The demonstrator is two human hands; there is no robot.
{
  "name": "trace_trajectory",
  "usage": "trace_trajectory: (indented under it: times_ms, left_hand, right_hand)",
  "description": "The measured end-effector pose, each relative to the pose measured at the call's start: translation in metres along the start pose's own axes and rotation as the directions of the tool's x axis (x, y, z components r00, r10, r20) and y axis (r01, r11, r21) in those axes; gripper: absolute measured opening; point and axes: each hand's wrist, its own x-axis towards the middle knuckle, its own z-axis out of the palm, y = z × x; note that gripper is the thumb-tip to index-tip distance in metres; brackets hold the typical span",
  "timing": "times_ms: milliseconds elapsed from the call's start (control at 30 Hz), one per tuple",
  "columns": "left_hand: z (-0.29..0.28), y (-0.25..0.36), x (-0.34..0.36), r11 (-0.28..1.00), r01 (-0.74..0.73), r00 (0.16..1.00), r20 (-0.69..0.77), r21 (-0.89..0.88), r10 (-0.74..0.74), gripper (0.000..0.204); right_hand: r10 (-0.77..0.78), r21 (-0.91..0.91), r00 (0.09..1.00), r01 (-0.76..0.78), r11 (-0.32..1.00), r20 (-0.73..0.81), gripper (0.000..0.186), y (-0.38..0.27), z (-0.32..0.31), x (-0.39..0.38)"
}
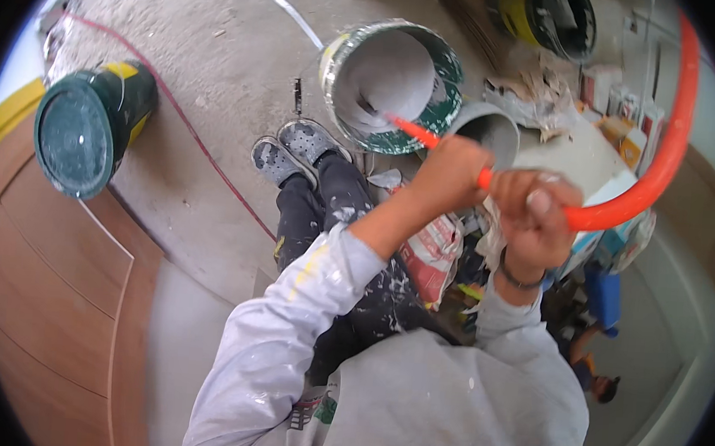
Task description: The person pours white liquid from one bucket into another, then uses a scraper to scoop cement-like powder from a bag into a bucket before stirring the mixture with a long orange tool.
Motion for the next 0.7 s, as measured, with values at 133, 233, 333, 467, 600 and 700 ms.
trace_trajectory:
  times_ms: [133,233,333,467,600,700]
  left_hand:
    - [-0.011,-0.012,0.019,0.982,-0.141,0.989,-0.031,0.123,0.145,0.014]
    - [-0.016,-0.011,0.006,0.989,0.020,0.997,-0.078,0.145,-0.009,0.019]
    - [0.013,-0.007,0.023,0.997,-0.071,0.994,0.087,0.001,0.071,0.016]
    - [0.026,-0.015,0.044,0.998,0.045,0.983,0.179,0.037,-0.051,0.020]
    - [0.037,-0.015,0.052,0.995,0.059,0.951,0.300,0.077,-0.080,0.021]
    - [0.052,-0.025,0.048,0.995,0.048,0.903,0.423,0.087,-0.081,0.023]
  right_hand:
    - [-0.020,-0.379,0.997,-0.010,0.926,-0.076,0.010,0.000,-0.012,0.006]
    - [-0.069,-0.459,0.996,0.032,0.888,-0.063,0.014,0.023,-0.012,-0.010]
    - [-0.348,-0.586,0.848,0.055,0.808,-0.400,0.017,0.019,-0.022,-0.018]
    - [-0.101,-0.473,0.965,-0.027,0.881,-0.243,0.012,-0.010,-0.020,0.006]
    - [0.013,-0.270,0.946,-0.105,0.957,-0.323,0.022,-0.036,-0.024,0.012]
    - [-0.010,-0.336,0.909,-0.143,0.931,-0.416,0.031,-0.037,-0.035,0.014]
